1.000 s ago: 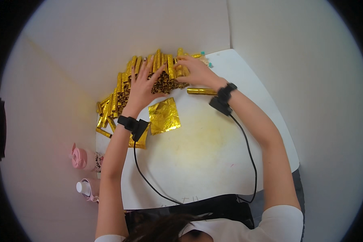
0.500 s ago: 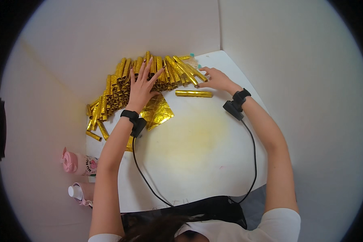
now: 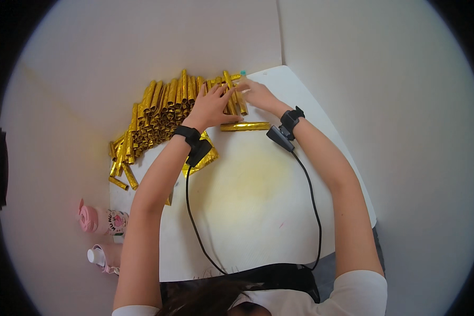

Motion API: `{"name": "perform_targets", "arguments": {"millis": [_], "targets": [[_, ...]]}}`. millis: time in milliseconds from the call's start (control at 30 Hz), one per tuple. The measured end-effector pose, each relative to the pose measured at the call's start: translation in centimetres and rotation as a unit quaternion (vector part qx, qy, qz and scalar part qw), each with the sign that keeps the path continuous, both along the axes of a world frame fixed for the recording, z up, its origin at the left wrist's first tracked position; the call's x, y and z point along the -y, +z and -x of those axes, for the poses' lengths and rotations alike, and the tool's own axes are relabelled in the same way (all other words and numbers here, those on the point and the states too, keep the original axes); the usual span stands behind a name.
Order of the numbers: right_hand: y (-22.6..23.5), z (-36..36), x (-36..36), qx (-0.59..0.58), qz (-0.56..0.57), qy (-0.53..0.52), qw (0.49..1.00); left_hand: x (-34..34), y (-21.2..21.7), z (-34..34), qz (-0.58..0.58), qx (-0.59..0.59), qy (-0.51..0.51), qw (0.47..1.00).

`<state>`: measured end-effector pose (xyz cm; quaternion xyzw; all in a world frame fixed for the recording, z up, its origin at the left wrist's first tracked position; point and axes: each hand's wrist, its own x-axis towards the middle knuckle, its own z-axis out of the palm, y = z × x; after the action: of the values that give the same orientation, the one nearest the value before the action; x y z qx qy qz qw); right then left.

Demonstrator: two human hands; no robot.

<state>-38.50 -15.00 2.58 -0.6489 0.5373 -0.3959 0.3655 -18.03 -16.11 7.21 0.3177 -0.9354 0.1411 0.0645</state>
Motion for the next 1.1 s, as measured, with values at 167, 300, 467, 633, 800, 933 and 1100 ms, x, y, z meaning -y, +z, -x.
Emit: {"name": "perform_targets", "arguments": {"millis": [167,300,467,633,800,933,1100], "targets": [[2.5,1.8,4.3,-0.103,0.108,-0.151,0.977,0.1,-1.5,-0.1,0.016,-0.028,0.005,0.999],[0.9,2.8,7.7,-0.199,0.062,-0.178,0.962,-0.1,-2.2,0.7,0.05,-0.031,-0.018,0.998],[0.2,-0.8,8.8,-0.274,0.011,-0.227,0.935,0.1,-2.8,0.3,0.051,-0.019,-0.016,0.998],[1.2,-0.8,9.5,-0.303,-0.009,-0.212,0.929,-0.9,-1.7,0.5,0.018,-0.015,-0.017,1.0],[1.5,0.6,10.5,-0.312,-0.006,-0.173,0.934,0.0,-2.2,0.5,0.039,-0.024,-0.017,0.999],[1.0,1.6,11.2,-0.261,0.021,-0.1,0.96,0.4,-2.4,0.4,0.054,-0.031,-0.018,0.998],[0.9,2.2,11.2,-0.232,0.119,-0.097,0.961,0.5,-2.4,0.9,0.052,-0.036,-0.015,0.998]]}}
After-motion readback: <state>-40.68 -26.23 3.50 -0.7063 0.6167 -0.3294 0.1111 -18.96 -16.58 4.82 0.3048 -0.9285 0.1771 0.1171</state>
